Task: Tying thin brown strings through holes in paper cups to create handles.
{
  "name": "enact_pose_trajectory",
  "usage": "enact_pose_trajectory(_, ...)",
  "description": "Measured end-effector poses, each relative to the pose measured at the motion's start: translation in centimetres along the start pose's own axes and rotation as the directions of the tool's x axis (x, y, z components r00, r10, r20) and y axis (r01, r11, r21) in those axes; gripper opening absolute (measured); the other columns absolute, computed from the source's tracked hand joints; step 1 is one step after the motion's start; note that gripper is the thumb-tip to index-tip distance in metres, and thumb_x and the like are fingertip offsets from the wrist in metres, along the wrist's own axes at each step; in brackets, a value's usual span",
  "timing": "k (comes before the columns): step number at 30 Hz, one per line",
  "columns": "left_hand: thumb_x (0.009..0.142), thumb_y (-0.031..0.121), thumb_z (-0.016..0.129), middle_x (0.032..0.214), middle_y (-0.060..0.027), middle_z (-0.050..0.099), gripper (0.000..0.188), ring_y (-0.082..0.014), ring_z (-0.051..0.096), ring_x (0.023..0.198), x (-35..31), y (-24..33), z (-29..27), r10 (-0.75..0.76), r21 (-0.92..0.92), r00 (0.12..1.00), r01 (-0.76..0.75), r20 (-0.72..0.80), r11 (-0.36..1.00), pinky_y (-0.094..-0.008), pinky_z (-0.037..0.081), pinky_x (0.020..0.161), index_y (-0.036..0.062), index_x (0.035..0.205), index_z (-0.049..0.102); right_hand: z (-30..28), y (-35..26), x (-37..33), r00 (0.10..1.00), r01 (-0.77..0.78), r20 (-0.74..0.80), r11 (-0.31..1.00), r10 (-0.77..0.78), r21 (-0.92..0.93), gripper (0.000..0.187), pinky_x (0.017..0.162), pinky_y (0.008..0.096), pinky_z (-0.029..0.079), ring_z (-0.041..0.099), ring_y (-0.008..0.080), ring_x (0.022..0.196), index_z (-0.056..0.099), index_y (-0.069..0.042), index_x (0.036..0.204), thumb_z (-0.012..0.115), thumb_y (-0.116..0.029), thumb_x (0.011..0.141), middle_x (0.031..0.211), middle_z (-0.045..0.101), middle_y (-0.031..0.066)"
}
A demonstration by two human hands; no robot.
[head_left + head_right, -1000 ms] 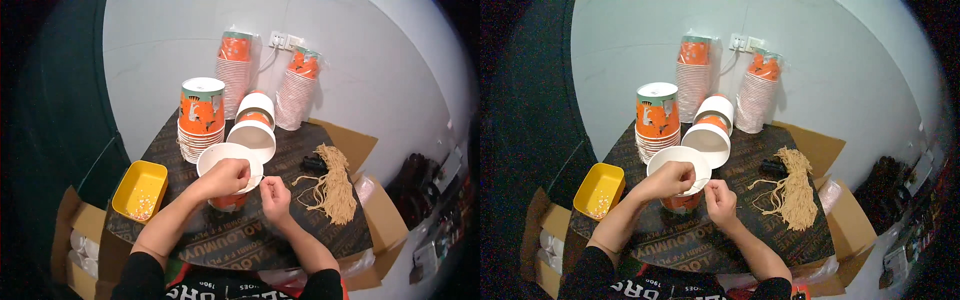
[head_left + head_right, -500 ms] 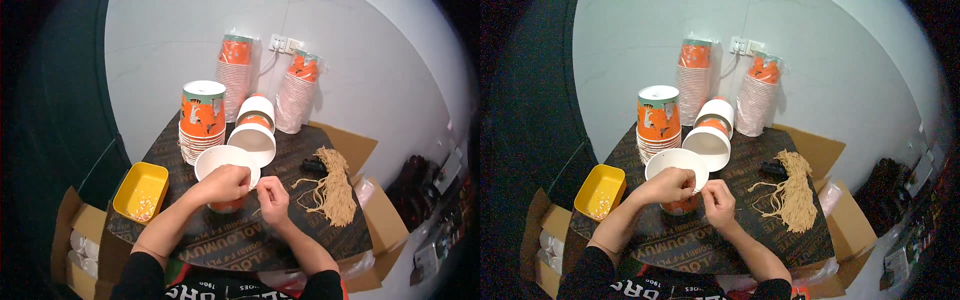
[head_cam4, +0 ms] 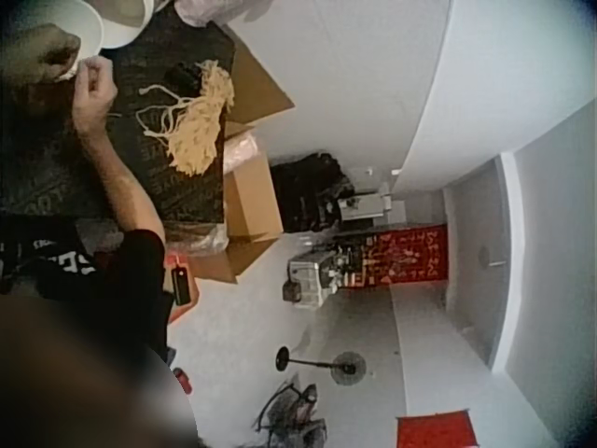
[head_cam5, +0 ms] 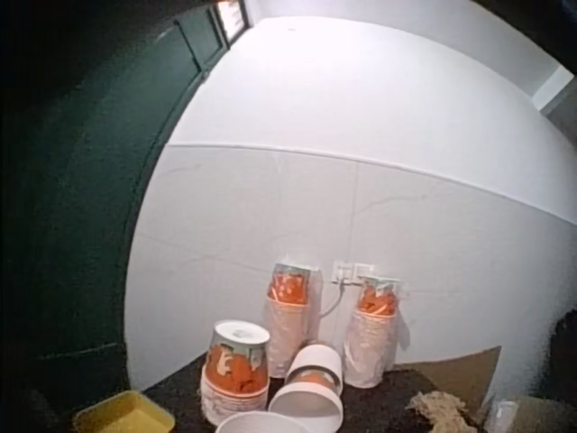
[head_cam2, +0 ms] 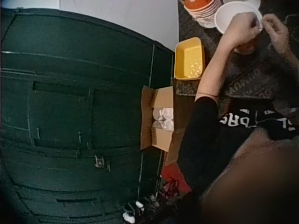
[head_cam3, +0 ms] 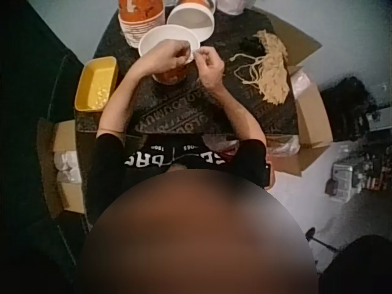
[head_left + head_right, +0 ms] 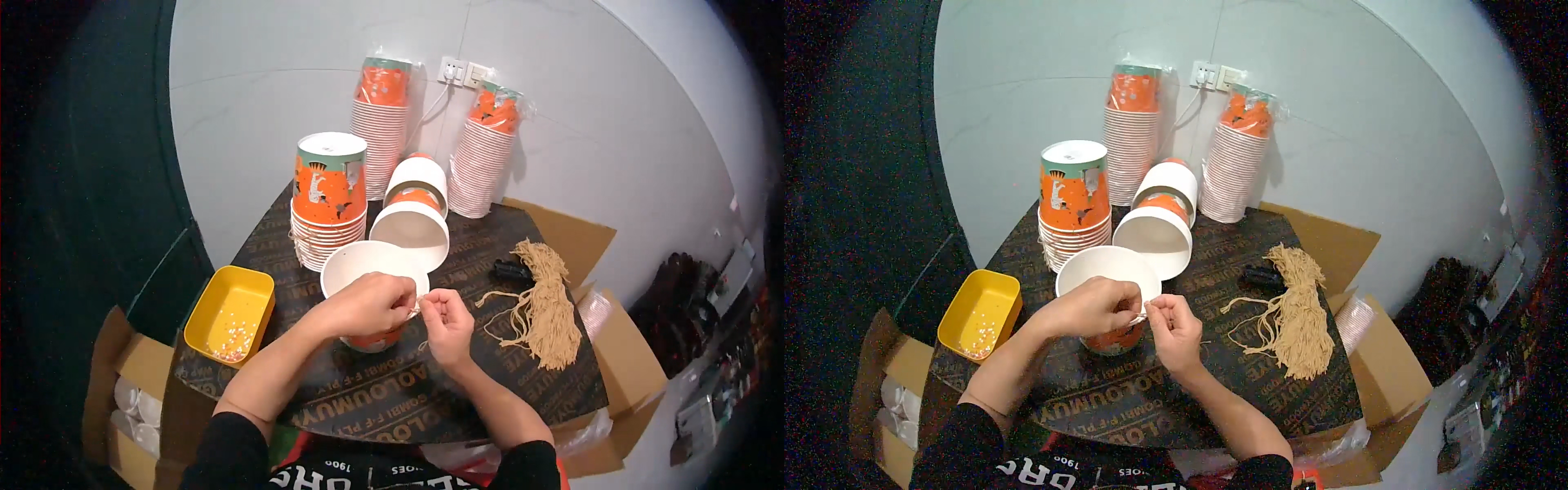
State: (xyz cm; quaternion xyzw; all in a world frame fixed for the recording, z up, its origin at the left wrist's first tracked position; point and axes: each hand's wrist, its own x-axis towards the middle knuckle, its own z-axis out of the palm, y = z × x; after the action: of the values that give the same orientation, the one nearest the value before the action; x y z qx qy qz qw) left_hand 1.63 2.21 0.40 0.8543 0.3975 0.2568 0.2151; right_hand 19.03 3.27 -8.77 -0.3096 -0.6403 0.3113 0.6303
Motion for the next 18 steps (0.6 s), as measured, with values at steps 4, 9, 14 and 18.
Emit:
enact_pose_trajectory(4, 0.082, 0.013, 0.059, 0.075, -0.0193, 0.065, 0.014, -0.0352, 0.064, 0.073, 0.0, -0.2, 0.1, 0.010, -0.030, 1.000, -0.011, -0.023, 0.999, -0.0419, 0.049, 0.067, -0.0008, 0.084, 0.062, 0.1, -0.1, -0.1, 0.999, -0.032, -0.002, 0.998, 0.032, 0.058, 0.006, 0.053, 0.0178, 0.037, 0.044, -0.0001, 0.060, 0.059, -0.002, 0.091, 0.064, -0.006, 0.090, 0.068, 0.053, -0.0059)
enact_pose_trajectory(9, 0.084, 0.014, 0.060, 0.075, -0.0198, 0.065, 0.016, -0.0352, 0.064, 0.073, 0.2, -0.5, 0.2, 0.027, -0.034, 0.999, -0.028, -0.026, 0.999, -0.0421, 0.049, 0.068, -0.0010, 0.085, 0.063, -0.2, 0.2, 0.2, 0.971, 0.239, 0.059, 0.944, -0.232, -0.226, 0.005, 0.049, 0.0226, 0.038, 0.046, 0.0046, 0.055, 0.060, 0.000, 0.087, 0.065, -0.001, 0.086, 0.068, 0.055, 0.0030)
enact_pose_trajectory(14, 0.083, 0.013, 0.059, 0.075, -0.0201, 0.065, 0.015, -0.0354, 0.064, 0.074, 0.2, -0.7, 0.2, 0.006, -0.021, 1.000, -0.007, -0.030, 1.000, -0.0420, 0.049, 0.068, -0.0016, 0.083, 0.062, -0.3, -1.4, 0.3, 0.947, 0.317, 0.139, 0.905, -0.289, -0.283, 0.004, 0.048, 0.0238, 0.036, 0.043, 0.0071, 0.053, 0.061, 0.001, 0.086, 0.064, 0.002, 0.085, 0.066, 0.050, 0.0040)
enact_pose_trajectory(18, 0.082, 0.012, 0.059, 0.074, -0.0199, 0.065, 0.014, -0.0354, 0.064, 0.074, 0.3, -0.8, 0.3, 0.010, -0.023, 0.999, -0.011, -0.042, 1.000, -0.0421, 0.049, 0.068, -0.0017, 0.082, 0.062, -0.3, -1.4, 0.4, 0.948, 0.309, 0.164, 0.908, -0.272, -0.283, 0.004, 0.048, 0.0254, 0.037, 0.047, 0.0076, 0.053, 0.061, 0.000, 0.085, 0.065, 0.001, 0.084, 0.066, 0.051, 0.0042)
